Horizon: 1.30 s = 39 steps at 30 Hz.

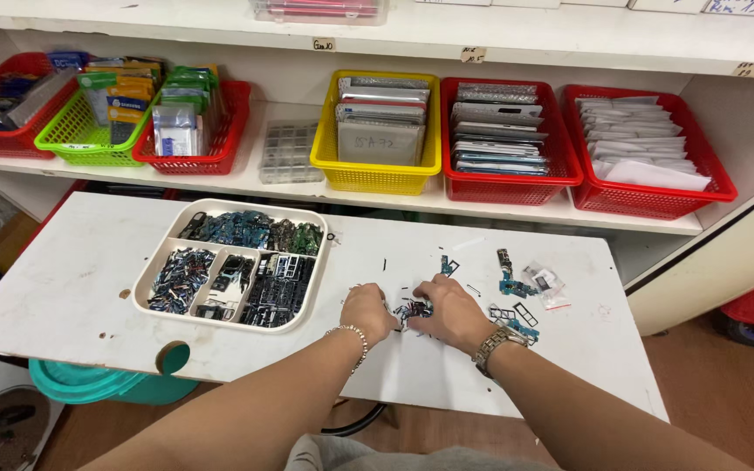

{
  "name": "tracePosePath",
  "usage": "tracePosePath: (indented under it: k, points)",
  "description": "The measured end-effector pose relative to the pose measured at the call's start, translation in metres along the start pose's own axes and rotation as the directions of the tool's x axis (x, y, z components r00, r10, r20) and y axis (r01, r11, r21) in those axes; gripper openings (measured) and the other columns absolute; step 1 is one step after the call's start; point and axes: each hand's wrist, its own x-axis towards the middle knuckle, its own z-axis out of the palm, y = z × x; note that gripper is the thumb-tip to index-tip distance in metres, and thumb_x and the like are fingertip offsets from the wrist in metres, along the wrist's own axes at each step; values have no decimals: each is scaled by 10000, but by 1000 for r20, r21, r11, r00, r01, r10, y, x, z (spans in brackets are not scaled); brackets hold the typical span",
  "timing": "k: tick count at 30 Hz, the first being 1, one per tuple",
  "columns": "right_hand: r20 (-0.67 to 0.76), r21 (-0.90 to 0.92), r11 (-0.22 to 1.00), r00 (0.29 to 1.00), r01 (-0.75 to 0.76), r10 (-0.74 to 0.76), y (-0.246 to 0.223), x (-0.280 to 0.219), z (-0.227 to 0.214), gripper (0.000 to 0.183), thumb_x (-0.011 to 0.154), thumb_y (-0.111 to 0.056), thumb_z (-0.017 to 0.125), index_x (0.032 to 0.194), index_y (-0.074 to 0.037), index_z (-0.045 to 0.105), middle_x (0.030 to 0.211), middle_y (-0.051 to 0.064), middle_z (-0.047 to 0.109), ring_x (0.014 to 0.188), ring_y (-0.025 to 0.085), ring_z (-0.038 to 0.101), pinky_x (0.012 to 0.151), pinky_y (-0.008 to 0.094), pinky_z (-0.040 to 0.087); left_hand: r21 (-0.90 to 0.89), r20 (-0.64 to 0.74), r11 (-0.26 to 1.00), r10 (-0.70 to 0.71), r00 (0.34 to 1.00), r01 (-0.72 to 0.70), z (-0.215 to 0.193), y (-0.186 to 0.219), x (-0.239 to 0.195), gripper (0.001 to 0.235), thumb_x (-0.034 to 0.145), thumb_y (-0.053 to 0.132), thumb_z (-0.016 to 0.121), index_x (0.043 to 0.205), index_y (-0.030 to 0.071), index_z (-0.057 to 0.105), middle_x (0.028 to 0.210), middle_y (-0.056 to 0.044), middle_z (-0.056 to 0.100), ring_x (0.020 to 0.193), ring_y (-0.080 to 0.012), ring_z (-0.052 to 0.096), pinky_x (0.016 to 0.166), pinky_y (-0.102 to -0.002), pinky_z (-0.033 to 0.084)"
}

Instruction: The person sorts small electronic components by hand, picking them from a pile on the table and placing them into compartments of a white tray. The hands repeatedly pick, separate, and arrange the parts without using tools.

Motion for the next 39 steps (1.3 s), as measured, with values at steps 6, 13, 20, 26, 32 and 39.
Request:
tracePosePath:
  k: [6, 13, 20, 26, 32, 39]
  points:
    - [-23, 18, 998, 998, 61, -61, -6, -10, 2, 392, 771, -154, 803, 1131, -75, 666, 1077, 125, 596, 1144, 314, 575, 953, 416, 488, -167, -35, 983, 73, 997, -78, 21, -6, -1, 354, 704, 76, 830, 1053, 46, 772, 1015, -149, 771, 1019, -271, 728, 943, -345, 565]
    - [-47, 34, 980, 980, 194, -193, 19, 3, 9, 158, 782, -38, 725, 937, -47, 696, 1016, 133, 637, 1006, 323, 649, 896, 411, 527, -252, -100, 968, -1, 995, -24, 26, -8, -7, 308, 717, 40, 813, 1023, 40, 784, 956, -135, 775, 917, -248, 751, 869, -334, 587]
    - [-25, 8, 969, 968, 249, -248, 24, 9, 15, 171, 764, 6, 664, 934, -16, 664, 1015, 163, 642, 980, 348, 653, 881, 431, 533, -271, -107, 963, -33, 994, 3, 33, 10, -8, 261, 768, 68, 785, 1027, 36, 781, 964, -127, 784, 908, -241, 757, 860, -333, 588]
    - [-51, 151, 984, 994, 99, -92, 35, 17, 17, 180, 780, -29, 711, 957, 3, 711, 954, 182, 722, 932, 316, 712, 863, 378, 565, -364, -161, 931, -78, 984, 14, 33, 28, -6, 226, 801, 65, 746, 1015, 43, 816, 965, -119, 783, 899, -233, 759, 853, -321, 590]
    - [82, 568, 790, 971, -231, 224, 49, 41, 26, 177, 836, -66, 746, 992, 14, 765, 902, 118, 786, 763, 160, 737, 732, 269, 605, -714, 74, 653, -288, 955, 252, 32, 38, 8, 165, 883, 22, 678, 1018, -16, 766, 960, -154, 775, 834, -238, 767, 715, -324, 644]
    - [95, 754, 614, 963, -234, 250, 46, 43, 17, 129, 855, -27, 740, 955, 54, 755, 866, 100, 766, 713, 121, 712, 676, 256, 610, -933, 221, 239, -208, 953, 269, 25, 36, 26, 182, 885, -63, 672, 973, -222, 664, 975, -241, 721, 810, -299, 745, 737, -354, 678]
